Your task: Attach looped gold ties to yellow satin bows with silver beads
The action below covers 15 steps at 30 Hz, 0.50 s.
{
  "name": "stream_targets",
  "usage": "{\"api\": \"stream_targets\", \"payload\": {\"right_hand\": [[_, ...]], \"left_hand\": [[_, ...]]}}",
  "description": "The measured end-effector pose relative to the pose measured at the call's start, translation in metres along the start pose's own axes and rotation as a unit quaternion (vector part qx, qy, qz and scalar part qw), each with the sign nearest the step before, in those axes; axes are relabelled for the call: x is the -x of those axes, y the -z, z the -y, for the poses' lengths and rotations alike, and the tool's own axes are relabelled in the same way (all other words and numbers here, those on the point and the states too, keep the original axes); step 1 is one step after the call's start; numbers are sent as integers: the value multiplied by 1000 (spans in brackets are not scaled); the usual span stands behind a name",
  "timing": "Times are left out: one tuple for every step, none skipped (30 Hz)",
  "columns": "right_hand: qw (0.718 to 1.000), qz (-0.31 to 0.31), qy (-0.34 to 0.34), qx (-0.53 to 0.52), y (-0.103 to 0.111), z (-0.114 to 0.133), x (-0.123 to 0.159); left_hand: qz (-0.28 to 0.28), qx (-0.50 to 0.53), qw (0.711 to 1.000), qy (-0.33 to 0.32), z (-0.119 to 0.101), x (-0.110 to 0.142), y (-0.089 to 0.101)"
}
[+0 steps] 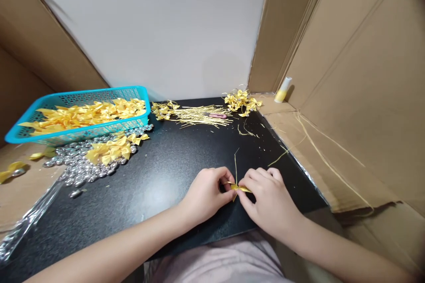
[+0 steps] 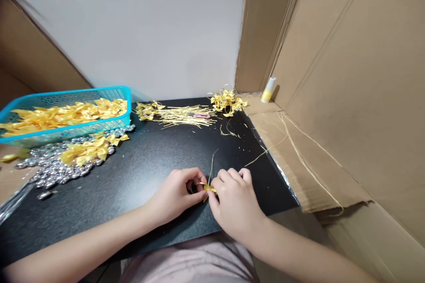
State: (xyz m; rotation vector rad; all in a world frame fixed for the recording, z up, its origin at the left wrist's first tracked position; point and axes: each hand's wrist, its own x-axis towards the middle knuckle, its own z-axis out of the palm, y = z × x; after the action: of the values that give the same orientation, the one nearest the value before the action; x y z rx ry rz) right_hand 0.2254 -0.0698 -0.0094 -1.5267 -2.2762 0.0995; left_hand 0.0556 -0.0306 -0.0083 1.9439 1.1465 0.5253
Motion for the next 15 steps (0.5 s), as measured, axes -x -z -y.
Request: {"api": "stream_targets", "payload": {"right_hand": [[1000,6,-2,11,1,2,-2],[1000,11,-2,22,3,3,-4],[999,14,-2,32,4,5,-5],[999,18,-2,41,4,6,-7],[999,21,0,49,5,6,-7],[998,24,3,53,5,7,-8],[998,24,6,52,6,6,-8],[999,17,10,44,6,6,-8],[999,3,14,31,6,5,-7],[1000,-21,17,13,6,4,-7],[998,-51,21,-8,6,3,-7],[995,-87,28,-28,6,2,-7],[991,-123,37,-47,5,1,-8],[984,-157,49,-62,4,1,-9],[978,-185,60,-75,3,1,-10]], "left_hand": [[-1,5,1000,2,0,1,-1],[-3,10,1000,3,0,1,-2],[-5,14,1000,3,0,2,-3],[-6,17,1000,3,0,3,-5],[-6,20,1000,4,0,3,-6],[-6,20,1000,3,0,4,-6],[-10,16,1000,2,1,4,-7],[-19,9,1000,-1,1,5,-7],[-35,1,999,-4,1,5,-7],[-54,-4,999,-6,1,6,-7],[-73,-4,997,-7,1,6,-6],[-87,1,996,-6,0,7,-5],[-94,11,996,-5,-1,7,-4],[-93,25,995,-5,-2,8,-2],[-87,40,995,-6,-4,9,1]]}}
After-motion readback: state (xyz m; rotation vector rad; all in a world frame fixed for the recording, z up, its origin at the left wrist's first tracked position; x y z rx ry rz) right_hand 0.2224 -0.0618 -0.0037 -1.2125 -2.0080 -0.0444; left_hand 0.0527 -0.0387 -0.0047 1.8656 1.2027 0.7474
